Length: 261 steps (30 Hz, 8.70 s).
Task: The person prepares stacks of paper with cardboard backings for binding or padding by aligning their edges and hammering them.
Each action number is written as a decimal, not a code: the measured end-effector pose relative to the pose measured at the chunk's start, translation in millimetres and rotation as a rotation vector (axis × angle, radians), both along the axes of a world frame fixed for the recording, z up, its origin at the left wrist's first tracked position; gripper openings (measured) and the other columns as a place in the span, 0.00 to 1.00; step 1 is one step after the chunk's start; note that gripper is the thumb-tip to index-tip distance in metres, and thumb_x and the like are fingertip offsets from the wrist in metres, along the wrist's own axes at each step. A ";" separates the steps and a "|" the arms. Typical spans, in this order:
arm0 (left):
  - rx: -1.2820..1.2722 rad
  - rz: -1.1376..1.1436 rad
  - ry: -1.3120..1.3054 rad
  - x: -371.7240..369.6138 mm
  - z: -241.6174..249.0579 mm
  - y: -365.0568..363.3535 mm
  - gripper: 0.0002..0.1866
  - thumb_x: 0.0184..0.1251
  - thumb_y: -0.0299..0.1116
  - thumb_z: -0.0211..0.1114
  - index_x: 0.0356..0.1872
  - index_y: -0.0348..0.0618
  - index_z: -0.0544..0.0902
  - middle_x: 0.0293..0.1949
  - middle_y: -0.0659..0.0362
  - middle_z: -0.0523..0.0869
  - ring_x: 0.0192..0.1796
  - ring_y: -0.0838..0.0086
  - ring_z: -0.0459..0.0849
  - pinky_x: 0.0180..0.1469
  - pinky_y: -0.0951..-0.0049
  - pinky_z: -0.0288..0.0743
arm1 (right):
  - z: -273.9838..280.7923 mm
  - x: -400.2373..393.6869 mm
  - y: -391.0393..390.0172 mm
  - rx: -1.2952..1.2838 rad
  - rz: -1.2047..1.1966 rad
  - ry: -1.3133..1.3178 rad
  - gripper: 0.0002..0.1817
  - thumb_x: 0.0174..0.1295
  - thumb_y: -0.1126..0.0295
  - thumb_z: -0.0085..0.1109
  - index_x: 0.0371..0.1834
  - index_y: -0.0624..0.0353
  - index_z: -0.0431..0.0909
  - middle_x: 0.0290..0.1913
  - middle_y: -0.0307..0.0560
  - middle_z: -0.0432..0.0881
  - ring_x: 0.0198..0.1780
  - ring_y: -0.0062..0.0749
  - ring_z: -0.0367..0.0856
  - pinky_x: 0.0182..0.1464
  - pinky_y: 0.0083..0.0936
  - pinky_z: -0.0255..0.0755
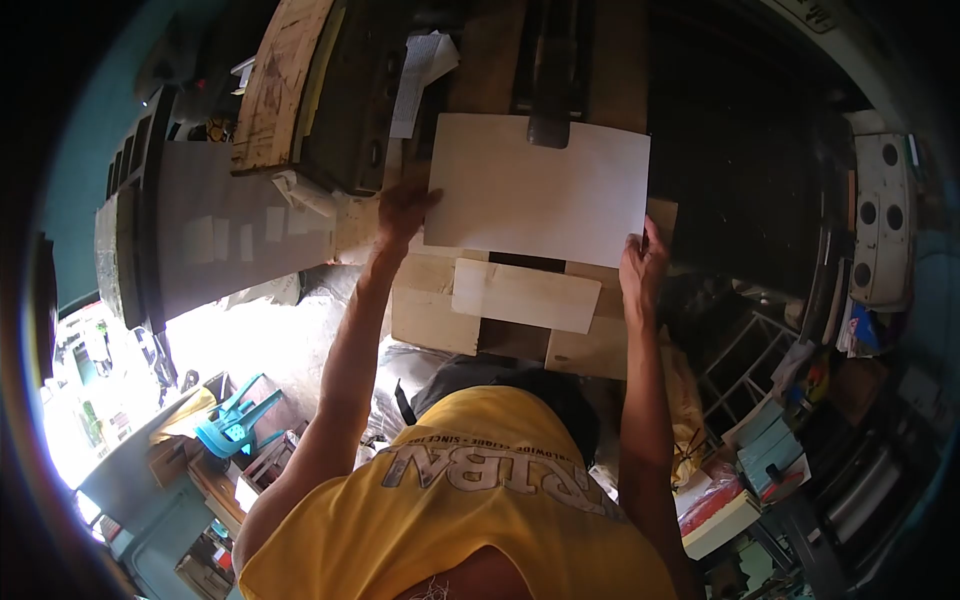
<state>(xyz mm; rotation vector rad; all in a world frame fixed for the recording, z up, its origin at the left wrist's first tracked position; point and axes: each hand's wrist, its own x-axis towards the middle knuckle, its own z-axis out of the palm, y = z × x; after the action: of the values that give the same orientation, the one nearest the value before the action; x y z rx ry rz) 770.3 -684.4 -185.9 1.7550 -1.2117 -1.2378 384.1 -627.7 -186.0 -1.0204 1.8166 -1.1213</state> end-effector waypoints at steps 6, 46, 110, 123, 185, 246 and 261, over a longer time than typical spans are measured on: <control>-0.116 0.100 -0.360 3.1 2.0 -1.0 0.17 0.59 0.42 0.71 0.49 0.50 0.89 0.41 0.53 0.91 0.46 0.66 0.91 0.51 0.68 0.82 | 11.8 27.9 -8.4 -0.049 0.023 0.131 0.22 0.64 0.79 0.46 0.61 0.65 0.78 0.32 0.43 0.84 0.29 0.20 0.74 0.36 0.20 0.71; -0.171 0.381 -0.257 20.6 3.4 1.8 0.21 0.58 0.38 0.76 0.44 0.30 0.86 0.42 0.45 0.91 0.48 0.64 0.88 0.56 0.67 0.76 | 13.6 76.6 -14.4 -0.078 -0.011 -0.036 0.22 0.63 0.80 0.46 0.60 0.68 0.79 0.29 0.35 0.79 0.27 0.15 0.67 0.32 0.18 0.66; -0.985 -0.405 -0.681 -38.0 -17.4 25.6 0.30 0.40 0.53 0.74 0.51 0.65 0.87 0.61 0.57 0.81 0.73 0.58 0.69 0.70 0.17 0.39 | 13.7 94.2 -119.6 -0.230 0.323 1.155 0.31 0.73 0.51 0.53 0.64 0.70 0.69 0.59 0.71 0.77 0.59 0.65 0.77 0.60 0.49 0.71; -0.615 -0.653 -0.599 -21.4 38.9 41.3 0.38 0.57 0.60 0.70 0.68 0.53 0.76 0.70 0.52 0.71 0.78 0.56 0.56 0.79 0.40 0.37 | 182.8 71.2 -131.5 0.186 0.293 -0.312 0.49 0.64 0.34 0.58 0.77 0.60 0.58 0.58 0.56 0.80 0.44 0.34 0.86 0.49 0.35 0.81; -0.163 0.559 0.539 61.4 3.0 23.9 0.26 0.67 0.30 0.68 0.65 0.38 0.75 0.52 0.60 0.85 0.48 0.74 0.85 0.42 0.74 0.82 | 30.4 85.5 -151.9 -0.199 0.265 0.278 0.13 0.63 0.70 0.63 0.50 0.56 0.85 0.39 0.49 0.89 0.42 0.34 0.88 0.46 0.29 0.79; -0.260 0.182 0.670 25.1 7.7 57.7 0.17 0.77 0.32 0.56 0.60 0.34 0.75 0.59 0.50 0.76 0.57 0.65 0.79 0.56 0.65 0.81 | 257.3 104.6 -90.0 -0.193 0.267 0.101 0.42 0.67 0.36 0.56 0.69 0.62 0.68 0.47 0.47 0.83 0.50 0.33 0.82 0.56 0.36 0.73; -0.245 0.562 0.764 -50.1 6.9 57.2 0.25 0.61 0.17 0.61 0.62 0.36 0.74 0.60 0.47 0.77 0.64 0.53 0.76 0.65 0.43 0.76 | 27.8 -286.3 69.8 0.044 -0.548 0.547 0.34 0.54 0.49 0.75 0.53 0.66 0.77 0.47 0.57 0.84 0.49 0.50 0.84 0.51 0.41 0.79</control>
<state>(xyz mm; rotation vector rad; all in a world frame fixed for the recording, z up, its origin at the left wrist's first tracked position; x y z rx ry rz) 720.1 -627.2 -179.0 1.1380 -0.3649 -1.1736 97.8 -558.0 -158.2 -0.8774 2.6618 -1.1728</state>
